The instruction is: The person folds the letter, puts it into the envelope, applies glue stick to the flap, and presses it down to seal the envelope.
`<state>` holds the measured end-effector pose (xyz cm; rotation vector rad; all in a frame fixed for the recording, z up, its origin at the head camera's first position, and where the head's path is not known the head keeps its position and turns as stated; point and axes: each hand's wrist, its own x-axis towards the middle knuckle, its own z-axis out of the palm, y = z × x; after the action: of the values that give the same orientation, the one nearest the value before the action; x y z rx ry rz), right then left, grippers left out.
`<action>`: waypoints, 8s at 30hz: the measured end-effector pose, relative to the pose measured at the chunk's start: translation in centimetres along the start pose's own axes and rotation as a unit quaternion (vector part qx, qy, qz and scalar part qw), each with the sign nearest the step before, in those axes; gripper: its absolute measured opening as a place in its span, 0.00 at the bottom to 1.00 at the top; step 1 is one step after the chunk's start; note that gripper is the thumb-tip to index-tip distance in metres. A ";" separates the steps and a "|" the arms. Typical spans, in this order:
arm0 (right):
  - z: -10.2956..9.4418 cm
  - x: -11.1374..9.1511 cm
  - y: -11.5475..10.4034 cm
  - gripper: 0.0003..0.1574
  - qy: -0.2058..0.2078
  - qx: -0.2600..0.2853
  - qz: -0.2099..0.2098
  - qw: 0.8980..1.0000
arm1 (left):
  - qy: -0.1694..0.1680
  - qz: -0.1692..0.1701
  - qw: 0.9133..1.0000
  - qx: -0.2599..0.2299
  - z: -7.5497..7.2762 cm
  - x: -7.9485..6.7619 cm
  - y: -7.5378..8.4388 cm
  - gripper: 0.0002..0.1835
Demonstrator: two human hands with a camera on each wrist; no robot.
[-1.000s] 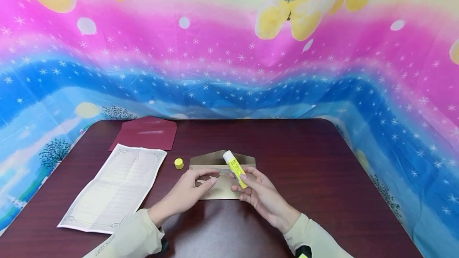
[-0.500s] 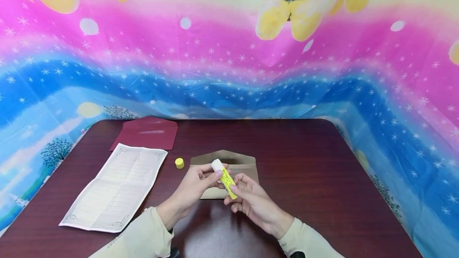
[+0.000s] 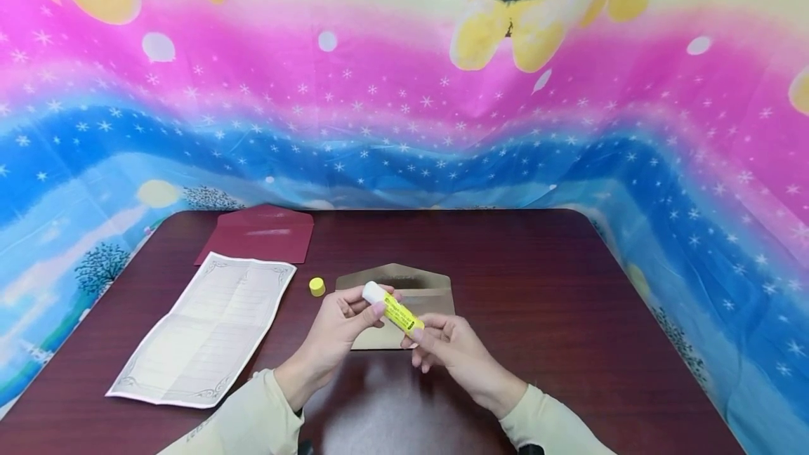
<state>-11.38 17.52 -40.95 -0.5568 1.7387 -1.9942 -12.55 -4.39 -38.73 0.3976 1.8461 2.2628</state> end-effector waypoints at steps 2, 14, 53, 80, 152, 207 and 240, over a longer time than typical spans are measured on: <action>0.2 0.1 0.1 0.12 0.035 -0.054 -0.021 0.998 | 0.007 0.002 1.000 0.001 0.0 0.0 -0.1 0.20; 0.2 0.1 0.1 0.12 0.026 -0.023 -0.017 0.999 | 0.024 0.007 0.999 -0.032 0.0 -0.2 0.0 0.21; 0.7 0.5 0.6 0.18 0.075 -0.094 -0.041 0.992 | 0.030 -0.003 0.999 -0.030 -0.1 -0.6 -0.5 0.20; -2.1 -0.6 -0.8 0.24 0.126 -0.026 0.069 0.989 | -0.013 -0.009 0.934 0.357 -4.0 0.1 4.2 0.14; -0.2 0.2 -3.1 0.25 0.039 -0.110 -0.027 0.993 | -0.086 0.053 0.960 0.261 -4.6 -1.2 3.8 0.12; 1.8 0.6 -1.1 0.19 0.014 -0.452 -0.145 0.880 | -0.115 0.102 0.924 0.350 -4.6 -3.5 0.6 0.08; -0.5 1.1 -2.0 0.09 0.081 -0.500 -0.018 0.862 | -0.075 0.072 0.882 0.459 -3.3 -2.9 0.2 0.11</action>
<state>-12.71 17.49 -39.04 -0.7273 2.8325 -1.0120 -10.89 -8.43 -39.40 0.8245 2.7487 1.1973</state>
